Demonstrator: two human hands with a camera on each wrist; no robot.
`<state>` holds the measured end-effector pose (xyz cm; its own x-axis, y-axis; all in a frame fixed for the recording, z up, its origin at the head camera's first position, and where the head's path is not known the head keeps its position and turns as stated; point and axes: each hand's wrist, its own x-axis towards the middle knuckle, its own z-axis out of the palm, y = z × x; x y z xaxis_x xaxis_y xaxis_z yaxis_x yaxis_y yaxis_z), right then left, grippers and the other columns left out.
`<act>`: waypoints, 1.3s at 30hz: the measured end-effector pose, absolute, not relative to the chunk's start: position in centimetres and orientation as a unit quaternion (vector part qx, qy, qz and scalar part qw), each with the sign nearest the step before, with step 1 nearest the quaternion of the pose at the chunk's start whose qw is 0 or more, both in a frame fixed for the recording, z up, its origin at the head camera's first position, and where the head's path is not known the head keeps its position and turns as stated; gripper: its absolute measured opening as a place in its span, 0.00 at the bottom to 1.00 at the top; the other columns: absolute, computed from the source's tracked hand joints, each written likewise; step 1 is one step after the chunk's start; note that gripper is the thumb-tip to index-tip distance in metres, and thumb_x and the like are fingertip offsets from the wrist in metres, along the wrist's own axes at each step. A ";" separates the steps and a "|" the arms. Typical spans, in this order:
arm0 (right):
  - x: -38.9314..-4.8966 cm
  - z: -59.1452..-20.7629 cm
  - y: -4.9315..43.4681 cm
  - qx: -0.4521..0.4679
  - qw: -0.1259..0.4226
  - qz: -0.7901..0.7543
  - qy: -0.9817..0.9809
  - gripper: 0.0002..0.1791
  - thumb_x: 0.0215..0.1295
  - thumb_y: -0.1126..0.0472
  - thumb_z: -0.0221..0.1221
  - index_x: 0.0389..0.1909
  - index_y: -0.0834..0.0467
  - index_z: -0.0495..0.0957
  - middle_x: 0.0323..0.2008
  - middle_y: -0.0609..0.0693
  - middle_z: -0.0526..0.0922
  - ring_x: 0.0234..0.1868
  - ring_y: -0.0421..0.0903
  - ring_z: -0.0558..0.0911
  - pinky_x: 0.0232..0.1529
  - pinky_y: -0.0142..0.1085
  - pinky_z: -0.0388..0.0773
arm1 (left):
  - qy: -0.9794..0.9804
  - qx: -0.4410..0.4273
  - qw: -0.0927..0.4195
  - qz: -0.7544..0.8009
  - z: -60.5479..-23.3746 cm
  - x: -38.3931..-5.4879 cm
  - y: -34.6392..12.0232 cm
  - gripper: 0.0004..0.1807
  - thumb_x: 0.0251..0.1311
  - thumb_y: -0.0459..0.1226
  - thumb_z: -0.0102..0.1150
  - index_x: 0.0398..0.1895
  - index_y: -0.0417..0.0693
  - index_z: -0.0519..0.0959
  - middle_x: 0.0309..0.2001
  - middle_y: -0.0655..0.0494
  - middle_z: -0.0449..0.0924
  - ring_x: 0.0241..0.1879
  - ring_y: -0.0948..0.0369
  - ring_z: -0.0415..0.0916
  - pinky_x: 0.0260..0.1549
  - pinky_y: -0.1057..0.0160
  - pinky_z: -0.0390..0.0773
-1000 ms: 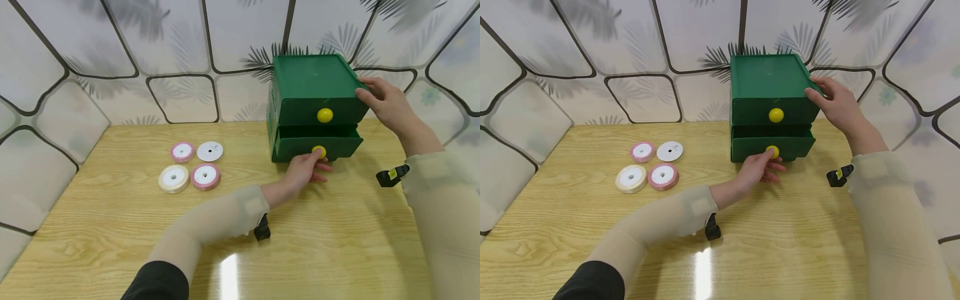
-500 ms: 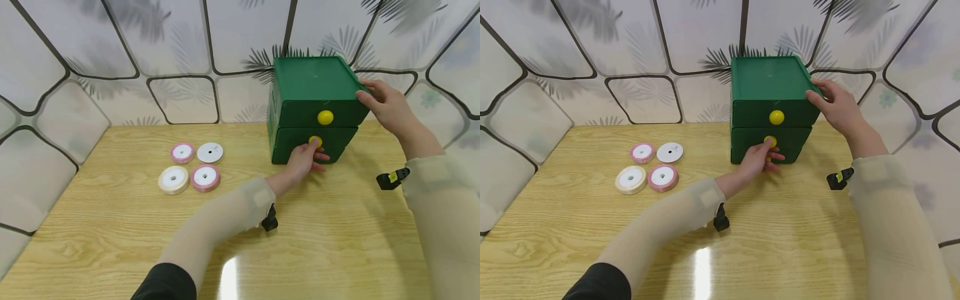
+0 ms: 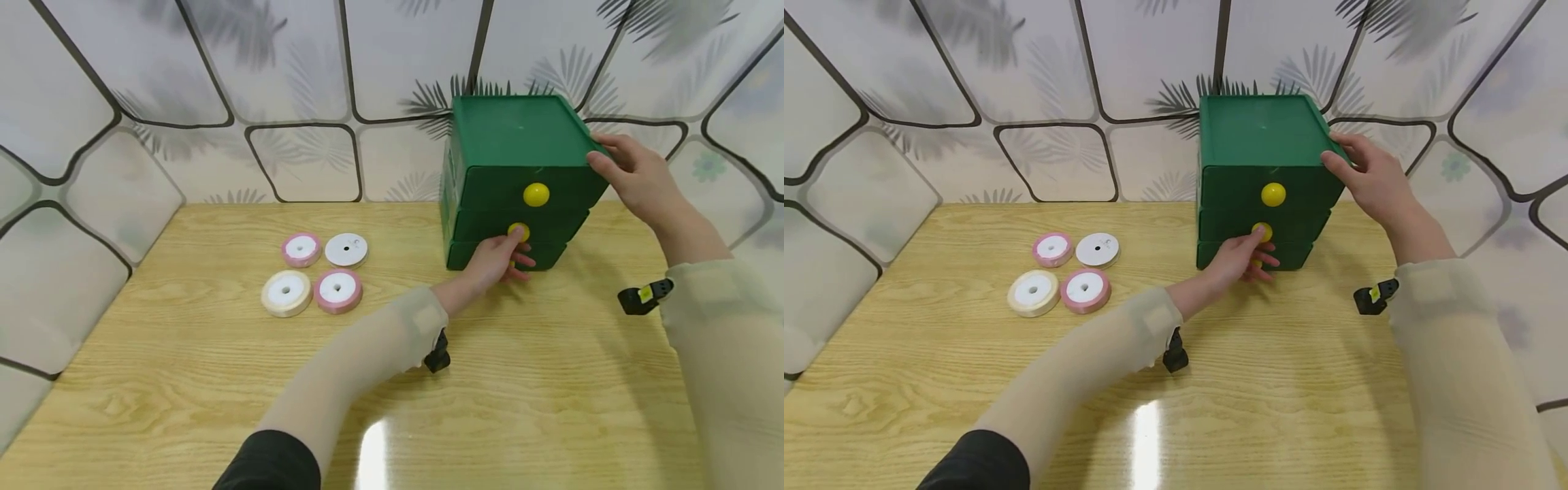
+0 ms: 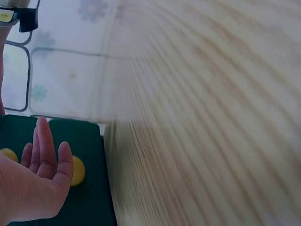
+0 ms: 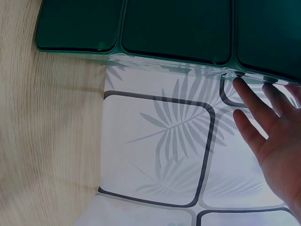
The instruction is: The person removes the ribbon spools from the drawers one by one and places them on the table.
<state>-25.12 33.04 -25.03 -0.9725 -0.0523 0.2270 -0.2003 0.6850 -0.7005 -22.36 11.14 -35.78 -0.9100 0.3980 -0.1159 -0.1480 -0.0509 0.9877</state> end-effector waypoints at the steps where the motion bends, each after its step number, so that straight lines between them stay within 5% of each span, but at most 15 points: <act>1: -25.1 -25.1 33.1 0.069 0.095 0.392 -0.912 0.30 0.74 0.44 0.47 0.75 0.45 0.57 0.72 0.61 0.57 0.71 0.57 0.59 0.69 0.51 0.53 | 0.664 0.094 0.195 0.715 -35.8 -22.4 11.0 0.29 0.73 0.53 0.44 0.49 0.33 0.79 0.37 0.45 0.85 0.42 0.38 0.79 0.28 0.60 0.69; 8: -25.0 -25.2 33.1 0.069 0.101 0.392 -0.912 0.30 0.74 0.45 0.47 0.74 0.45 0.58 0.71 0.62 0.58 0.71 0.55 0.60 0.69 0.48 0.54 | 0.692 0.097 0.247 0.672 -36.4 -21.8 9.5 0.31 0.71 0.54 0.47 0.49 0.31 0.78 0.39 0.40 0.84 0.36 0.40 0.80 0.30 0.63 0.73; 17: -25.0 -24.8 33.1 0.065 0.102 0.389 -0.913 0.30 0.74 0.44 0.47 0.74 0.44 0.58 0.72 0.61 0.58 0.71 0.55 0.60 0.69 0.48 0.54 | 0.709 0.101 0.291 0.634 -37.8 -21.6 8.6 0.29 0.68 0.54 0.53 0.46 0.33 0.81 0.35 0.43 0.85 0.20 0.60 0.76 0.23 0.67 0.75; 39: -25.2 -25.2 33.1 0.060 0.095 0.392 -0.913 0.30 0.74 0.44 0.46 0.75 0.42 0.57 0.72 0.61 0.57 0.71 0.56 0.59 0.69 0.51 0.53 | 0.739 0.027 0.225 0.635 -39.0 -22.8 9.7 0.26 0.66 0.51 0.58 0.35 0.33 0.84 0.31 0.43 0.85 0.16 0.62 0.75 0.13 0.69 0.72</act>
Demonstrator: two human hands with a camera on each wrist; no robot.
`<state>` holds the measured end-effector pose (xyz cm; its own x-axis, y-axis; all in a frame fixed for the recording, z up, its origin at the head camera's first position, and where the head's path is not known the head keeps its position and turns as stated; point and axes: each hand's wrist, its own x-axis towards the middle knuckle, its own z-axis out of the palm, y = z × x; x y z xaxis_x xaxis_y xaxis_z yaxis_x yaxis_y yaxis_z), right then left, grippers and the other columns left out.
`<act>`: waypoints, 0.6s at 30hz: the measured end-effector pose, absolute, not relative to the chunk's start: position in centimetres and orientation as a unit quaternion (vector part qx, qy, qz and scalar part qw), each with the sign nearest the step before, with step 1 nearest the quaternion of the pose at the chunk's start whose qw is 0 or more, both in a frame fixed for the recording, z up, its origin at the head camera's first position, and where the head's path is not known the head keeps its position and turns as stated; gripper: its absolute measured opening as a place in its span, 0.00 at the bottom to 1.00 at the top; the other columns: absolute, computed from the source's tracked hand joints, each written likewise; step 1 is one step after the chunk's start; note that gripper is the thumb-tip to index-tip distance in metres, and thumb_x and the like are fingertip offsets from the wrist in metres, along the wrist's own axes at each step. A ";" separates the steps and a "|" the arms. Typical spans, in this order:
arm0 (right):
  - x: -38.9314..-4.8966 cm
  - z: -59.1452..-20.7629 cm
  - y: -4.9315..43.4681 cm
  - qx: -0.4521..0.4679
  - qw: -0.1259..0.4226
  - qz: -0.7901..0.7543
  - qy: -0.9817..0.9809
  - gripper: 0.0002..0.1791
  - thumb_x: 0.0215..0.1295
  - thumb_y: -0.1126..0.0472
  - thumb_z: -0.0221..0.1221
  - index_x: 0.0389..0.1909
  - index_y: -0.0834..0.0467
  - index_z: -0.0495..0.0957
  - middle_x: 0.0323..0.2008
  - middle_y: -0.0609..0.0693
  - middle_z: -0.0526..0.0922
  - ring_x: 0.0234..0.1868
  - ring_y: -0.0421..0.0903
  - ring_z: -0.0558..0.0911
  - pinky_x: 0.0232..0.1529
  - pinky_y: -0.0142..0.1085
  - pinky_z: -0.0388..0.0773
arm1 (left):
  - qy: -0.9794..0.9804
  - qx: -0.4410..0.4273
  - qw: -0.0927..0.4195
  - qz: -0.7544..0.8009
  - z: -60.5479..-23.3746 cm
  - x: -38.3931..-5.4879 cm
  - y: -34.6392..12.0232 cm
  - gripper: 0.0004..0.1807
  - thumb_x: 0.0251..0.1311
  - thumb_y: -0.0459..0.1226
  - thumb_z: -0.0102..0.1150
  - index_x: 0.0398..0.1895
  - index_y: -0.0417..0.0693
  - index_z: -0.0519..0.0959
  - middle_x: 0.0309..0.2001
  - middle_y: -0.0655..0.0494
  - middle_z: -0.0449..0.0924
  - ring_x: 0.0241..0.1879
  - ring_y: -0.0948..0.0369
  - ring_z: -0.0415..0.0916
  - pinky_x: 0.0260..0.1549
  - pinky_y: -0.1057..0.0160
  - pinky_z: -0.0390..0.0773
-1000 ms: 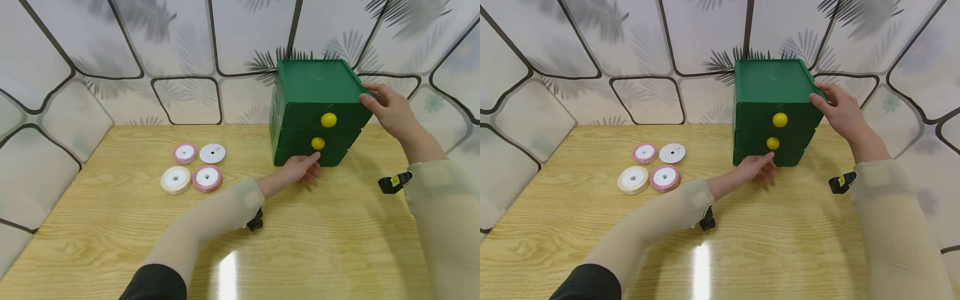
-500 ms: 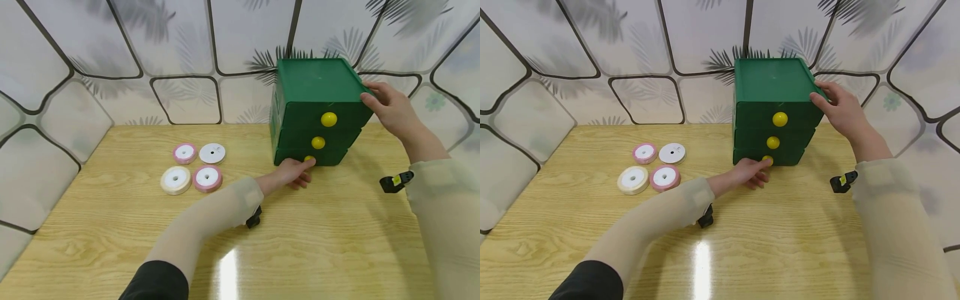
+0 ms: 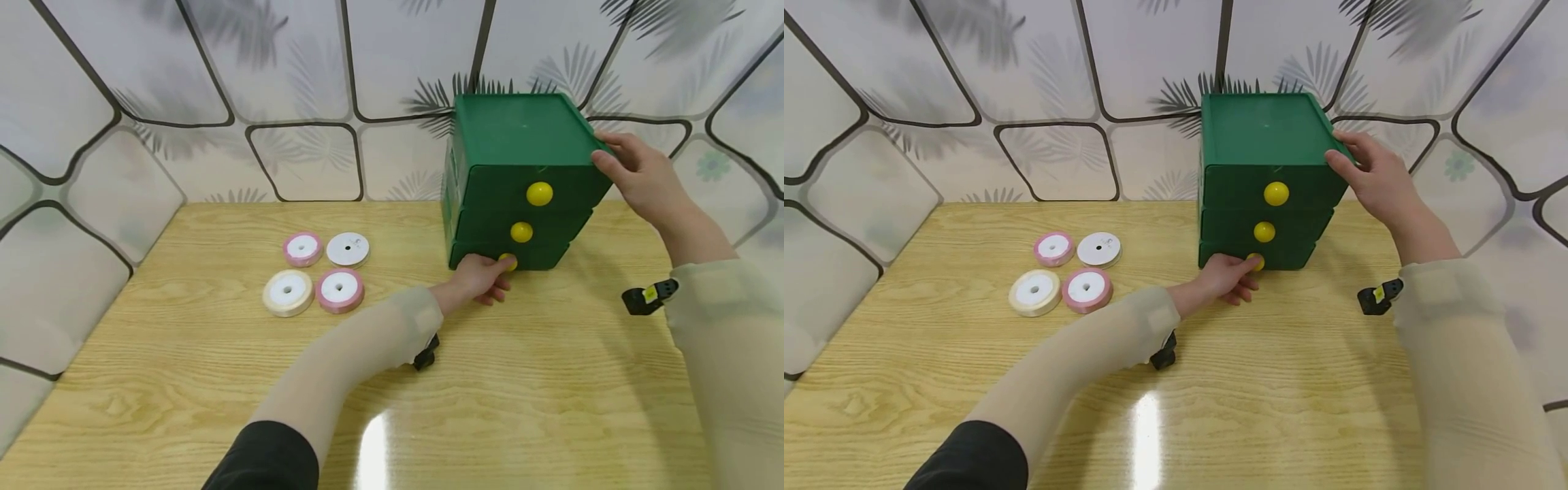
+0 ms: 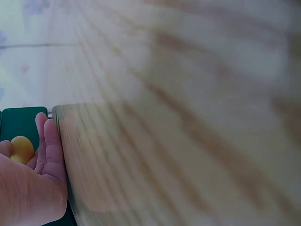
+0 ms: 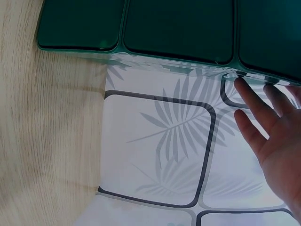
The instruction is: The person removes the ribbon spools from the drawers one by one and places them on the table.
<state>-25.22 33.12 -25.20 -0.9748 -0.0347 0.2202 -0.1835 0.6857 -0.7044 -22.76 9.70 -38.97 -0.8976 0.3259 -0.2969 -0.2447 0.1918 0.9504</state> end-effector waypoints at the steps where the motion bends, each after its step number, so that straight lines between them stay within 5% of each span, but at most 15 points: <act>1: -25.2 -25.2 33.1 0.060 0.095 0.391 -0.913 0.30 0.74 0.44 0.46 0.75 0.43 0.57 0.72 0.62 0.57 0.71 0.57 0.59 0.69 0.52 0.52 | 0.741 0.029 0.223 0.633 -38.9 -22.7 9.7 0.26 0.66 0.51 0.57 0.34 0.33 0.84 0.31 0.43 0.85 0.16 0.62 0.75 0.13 0.69 0.72; 18: -25.1 -25.1 33.0 0.061 0.088 0.392 -0.914 0.31 0.75 0.44 0.45 0.75 0.43 0.55 0.73 0.60 0.54 0.72 0.59 0.55 0.68 0.57 0.49 | 0.719 0.032 0.240 0.652 -38.9 -20.0 9.1 0.23 0.65 0.50 0.60 0.34 0.34 0.86 0.31 0.44 0.85 0.18 0.60 0.79 0.18 0.68 0.77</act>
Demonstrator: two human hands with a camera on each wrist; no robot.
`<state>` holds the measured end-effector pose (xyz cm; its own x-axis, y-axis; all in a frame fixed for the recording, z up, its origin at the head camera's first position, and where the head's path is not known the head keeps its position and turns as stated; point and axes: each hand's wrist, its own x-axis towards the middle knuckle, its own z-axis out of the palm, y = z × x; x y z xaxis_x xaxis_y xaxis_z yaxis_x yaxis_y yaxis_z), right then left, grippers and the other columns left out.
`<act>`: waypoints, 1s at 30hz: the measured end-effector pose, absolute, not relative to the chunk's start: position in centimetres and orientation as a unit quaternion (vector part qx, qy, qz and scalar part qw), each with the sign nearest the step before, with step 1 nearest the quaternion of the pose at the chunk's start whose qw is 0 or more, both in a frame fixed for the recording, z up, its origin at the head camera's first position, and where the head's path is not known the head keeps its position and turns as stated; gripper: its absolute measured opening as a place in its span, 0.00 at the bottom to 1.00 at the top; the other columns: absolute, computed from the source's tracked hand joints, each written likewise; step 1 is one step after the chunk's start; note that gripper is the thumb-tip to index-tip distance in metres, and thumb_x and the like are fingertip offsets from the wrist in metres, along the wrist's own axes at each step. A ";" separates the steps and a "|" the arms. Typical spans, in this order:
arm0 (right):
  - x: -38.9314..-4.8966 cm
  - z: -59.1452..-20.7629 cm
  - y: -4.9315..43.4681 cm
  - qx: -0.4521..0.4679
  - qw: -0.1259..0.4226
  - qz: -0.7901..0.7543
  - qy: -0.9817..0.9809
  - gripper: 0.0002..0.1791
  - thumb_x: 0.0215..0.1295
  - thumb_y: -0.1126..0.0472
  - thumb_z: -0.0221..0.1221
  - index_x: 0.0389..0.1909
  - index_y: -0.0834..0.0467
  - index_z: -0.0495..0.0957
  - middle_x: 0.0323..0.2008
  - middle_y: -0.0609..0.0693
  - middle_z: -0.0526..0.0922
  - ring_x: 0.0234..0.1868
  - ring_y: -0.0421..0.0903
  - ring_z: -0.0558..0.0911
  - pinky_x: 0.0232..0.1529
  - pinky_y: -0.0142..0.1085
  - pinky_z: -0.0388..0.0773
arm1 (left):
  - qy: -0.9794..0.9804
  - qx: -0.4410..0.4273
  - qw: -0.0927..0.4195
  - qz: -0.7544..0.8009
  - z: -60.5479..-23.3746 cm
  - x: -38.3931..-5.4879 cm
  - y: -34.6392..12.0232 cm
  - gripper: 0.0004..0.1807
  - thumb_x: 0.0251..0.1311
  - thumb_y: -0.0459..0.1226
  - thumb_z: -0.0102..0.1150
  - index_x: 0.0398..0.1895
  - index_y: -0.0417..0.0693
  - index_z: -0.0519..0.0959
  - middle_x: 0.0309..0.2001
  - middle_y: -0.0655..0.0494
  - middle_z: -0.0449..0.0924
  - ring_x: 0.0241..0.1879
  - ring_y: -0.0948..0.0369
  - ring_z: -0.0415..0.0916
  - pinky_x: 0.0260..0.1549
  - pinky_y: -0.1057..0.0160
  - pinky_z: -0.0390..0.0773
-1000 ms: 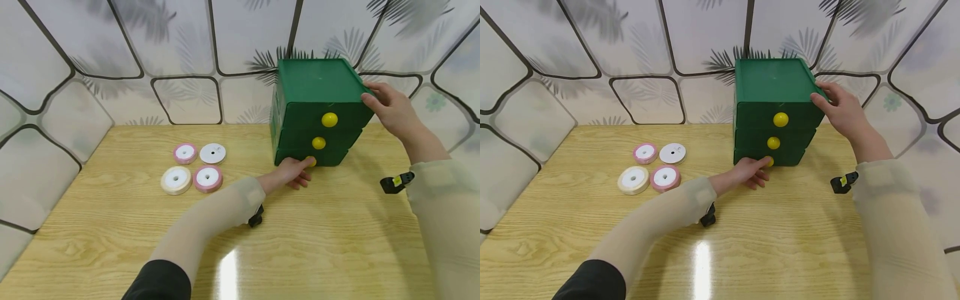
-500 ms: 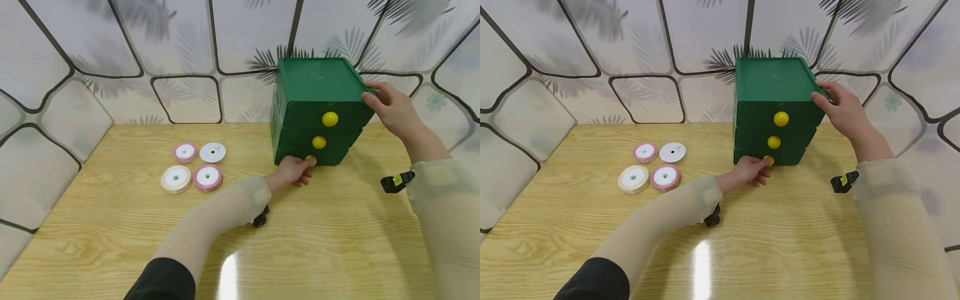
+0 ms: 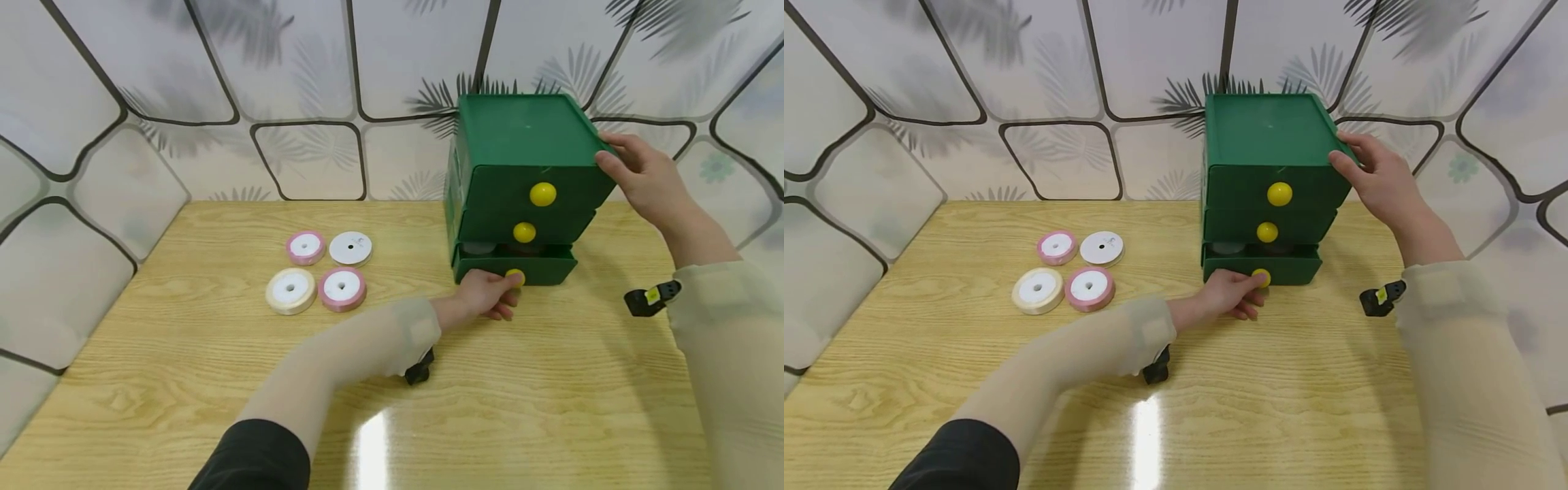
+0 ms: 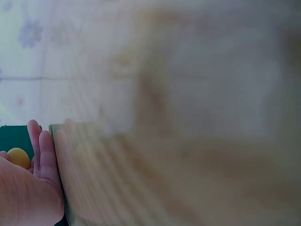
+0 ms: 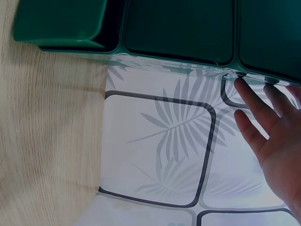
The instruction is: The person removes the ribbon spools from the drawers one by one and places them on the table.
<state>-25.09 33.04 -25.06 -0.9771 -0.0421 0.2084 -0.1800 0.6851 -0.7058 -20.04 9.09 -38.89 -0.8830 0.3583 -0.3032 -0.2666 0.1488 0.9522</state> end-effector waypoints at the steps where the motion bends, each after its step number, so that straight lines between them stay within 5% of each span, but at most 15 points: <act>1: -25.1 -25.1 33.1 0.061 0.088 0.393 -0.913 0.31 0.75 0.44 0.45 0.75 0.43 0.56 0.73 0.60 0.54 0.72 0.59 0.55 0.68 0.56 0.49 | 0.717 0.030 0.243 0.653 -38.9 -19.8 9.1 0.23 0.65 0.49 0.60 0.33 0.34 0.86 0.31 0.44 0.85 0.18 0.60 0.79 0.18 0.68 0.77; 11: -25.2 -25.1 33.1 0.062 0.088 0.395 -0.912 0.30 0.75 0.44 0.45 0.75 0.43 0.56 0.73 0.60 0.55 0.72 0.59 0.56 0.69 0.56 0.49 | 0.706 0.029 0.264 0.657 -39.1 -18.0 8.7 0.22 0.65 0.49 0.60 0.34 0.35 0.85 0.26 0.47 0.85 0.29 0.53 0.85 0.25 0.64 0.81; 30: -25.1 -25.1 33.1 0.057 0.089 0.393 -0.914 0.30 0.75 0.44 0.45 0.75 0.43 0.56 0.73 0.61 0.55 0.71 0.59 0.57 0.68 0.56 0.50 | 0.691 0.019 0.280 0.666 -39.6 -14.9 8.6 0.21 0.64 0.47 0.61 0.30 0.36 0.85 0.22 0.50 0.83 0.26 0.57 0.84 0.26 0.66 0.81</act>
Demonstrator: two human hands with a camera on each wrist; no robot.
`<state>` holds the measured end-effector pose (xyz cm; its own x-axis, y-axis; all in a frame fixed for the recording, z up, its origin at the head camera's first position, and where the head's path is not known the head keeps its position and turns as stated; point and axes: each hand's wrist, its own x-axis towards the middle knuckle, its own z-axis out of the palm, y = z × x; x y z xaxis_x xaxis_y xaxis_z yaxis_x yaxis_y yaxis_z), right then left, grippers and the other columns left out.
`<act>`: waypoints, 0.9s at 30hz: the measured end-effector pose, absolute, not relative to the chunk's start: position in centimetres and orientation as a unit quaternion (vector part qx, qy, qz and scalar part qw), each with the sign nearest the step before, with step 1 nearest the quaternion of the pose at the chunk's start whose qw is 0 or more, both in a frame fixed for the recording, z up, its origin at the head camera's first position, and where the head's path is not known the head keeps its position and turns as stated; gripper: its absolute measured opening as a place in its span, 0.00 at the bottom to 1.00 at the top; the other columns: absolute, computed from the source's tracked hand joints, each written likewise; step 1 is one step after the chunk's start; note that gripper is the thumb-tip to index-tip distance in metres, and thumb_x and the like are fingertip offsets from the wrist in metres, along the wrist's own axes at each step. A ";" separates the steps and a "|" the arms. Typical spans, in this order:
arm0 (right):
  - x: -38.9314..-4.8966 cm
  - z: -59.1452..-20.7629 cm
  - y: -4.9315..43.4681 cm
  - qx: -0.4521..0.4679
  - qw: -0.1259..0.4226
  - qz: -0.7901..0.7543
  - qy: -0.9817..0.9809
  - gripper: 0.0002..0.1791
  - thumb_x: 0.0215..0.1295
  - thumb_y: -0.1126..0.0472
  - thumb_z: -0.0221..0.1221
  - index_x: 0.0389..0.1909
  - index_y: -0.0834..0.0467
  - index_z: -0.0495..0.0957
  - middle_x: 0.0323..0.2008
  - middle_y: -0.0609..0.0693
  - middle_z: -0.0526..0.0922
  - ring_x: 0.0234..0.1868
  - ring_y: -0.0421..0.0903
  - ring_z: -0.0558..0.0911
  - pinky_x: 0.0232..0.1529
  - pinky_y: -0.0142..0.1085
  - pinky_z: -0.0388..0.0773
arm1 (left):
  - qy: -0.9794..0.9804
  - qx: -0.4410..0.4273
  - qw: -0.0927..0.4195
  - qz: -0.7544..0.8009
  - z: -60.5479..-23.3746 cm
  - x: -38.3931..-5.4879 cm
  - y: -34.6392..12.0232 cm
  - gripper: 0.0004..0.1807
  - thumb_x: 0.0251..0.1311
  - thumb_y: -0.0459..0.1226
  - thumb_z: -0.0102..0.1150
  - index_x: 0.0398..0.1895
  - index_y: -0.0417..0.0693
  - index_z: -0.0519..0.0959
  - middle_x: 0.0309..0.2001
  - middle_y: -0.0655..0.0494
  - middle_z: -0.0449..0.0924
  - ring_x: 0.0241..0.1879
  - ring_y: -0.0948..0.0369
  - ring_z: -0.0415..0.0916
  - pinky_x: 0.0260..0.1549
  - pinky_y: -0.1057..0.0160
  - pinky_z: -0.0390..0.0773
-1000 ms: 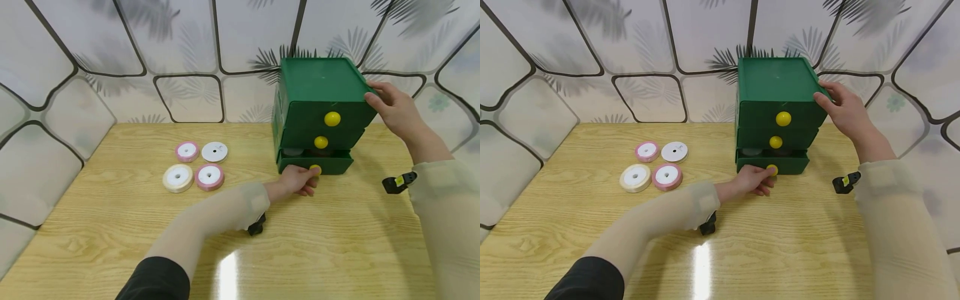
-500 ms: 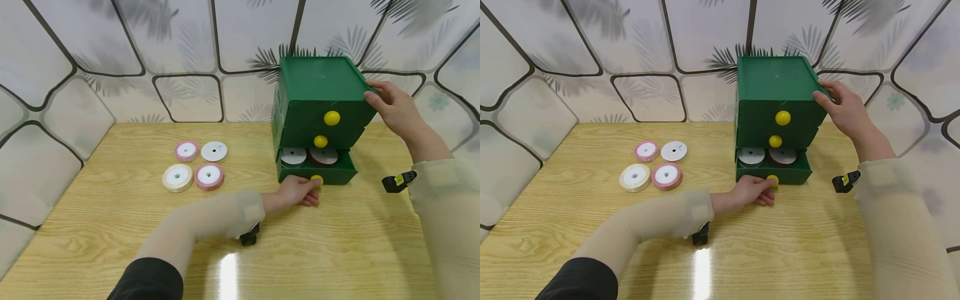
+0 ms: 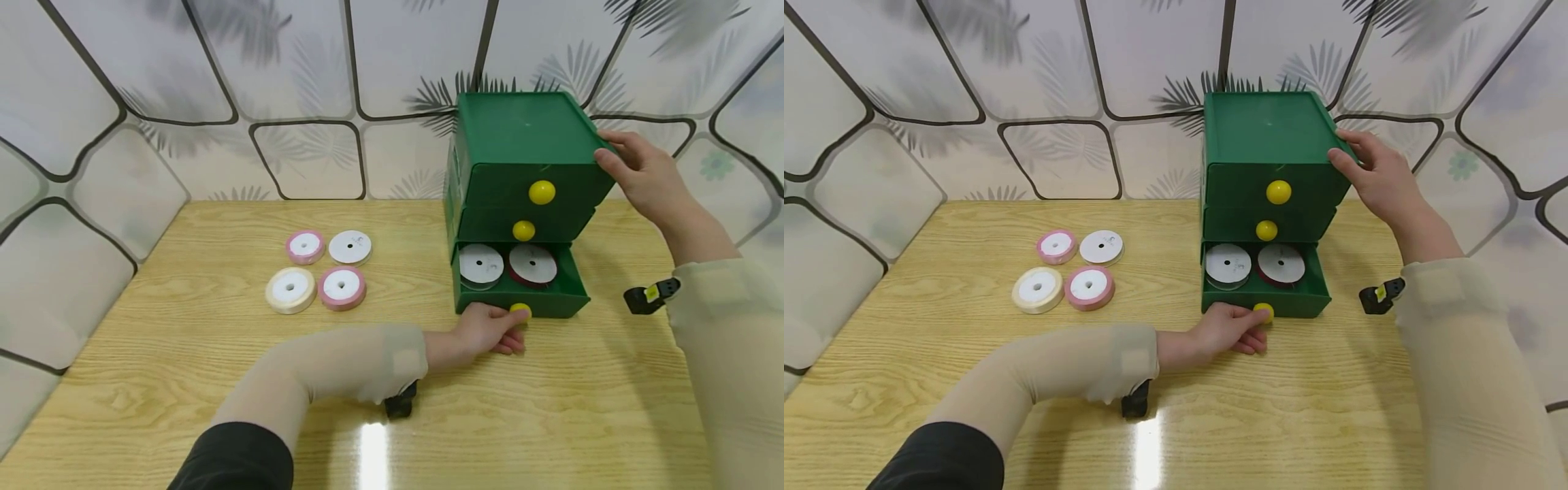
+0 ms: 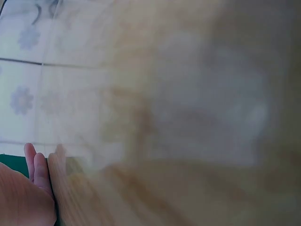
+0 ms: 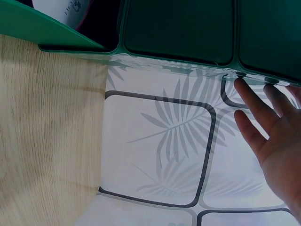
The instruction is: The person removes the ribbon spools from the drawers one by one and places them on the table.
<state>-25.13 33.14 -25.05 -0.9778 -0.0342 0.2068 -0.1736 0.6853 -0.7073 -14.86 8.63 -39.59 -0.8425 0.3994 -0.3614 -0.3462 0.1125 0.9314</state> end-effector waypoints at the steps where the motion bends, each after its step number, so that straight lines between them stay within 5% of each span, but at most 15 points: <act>1: -25.1 -25.1 33.1 0.057 0.089 0.392 -0.914 0.30 0.75 0.44 0.45 0.75 0.43 0.56 0.73 0.61 0.55 0.71 0.59 0.57 0.68 0.56 0.50 | 0.690 0.018 0.279 0.668 -39.6 -14.7 8.7 0.20 0.64 0.47 0.61 0.30 0.36 0.85 0.22 0.49 0.83 0.26 0.57 0.84 0.26 0.65 0.81; 27: -25.1 -25.0 33.1 0.062 0.091 0.388 -0.915 0.30 0.75 0.44 0.45 0.75 0.44 0.55 0.73 0.61 0.55 0.71 0.61 0.56 0.68 0.57 0.50 | 0.691 0.023 0.275 0.668 -39.7 -12.2 8.6 0.19 0.65 0.45 0.60 0.28 0.36 0.84 0.21 0.48 0.83 0.26 0.57 0.84 0.27 0.64 0.82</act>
<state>-25.13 33.07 -25.05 -0.9760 -0.0422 0.2136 -0.1830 0.6908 -0.6995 -12.15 8.56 -39.67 -0.8477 0.3998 -0.3486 -0.3352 0.1056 0.9362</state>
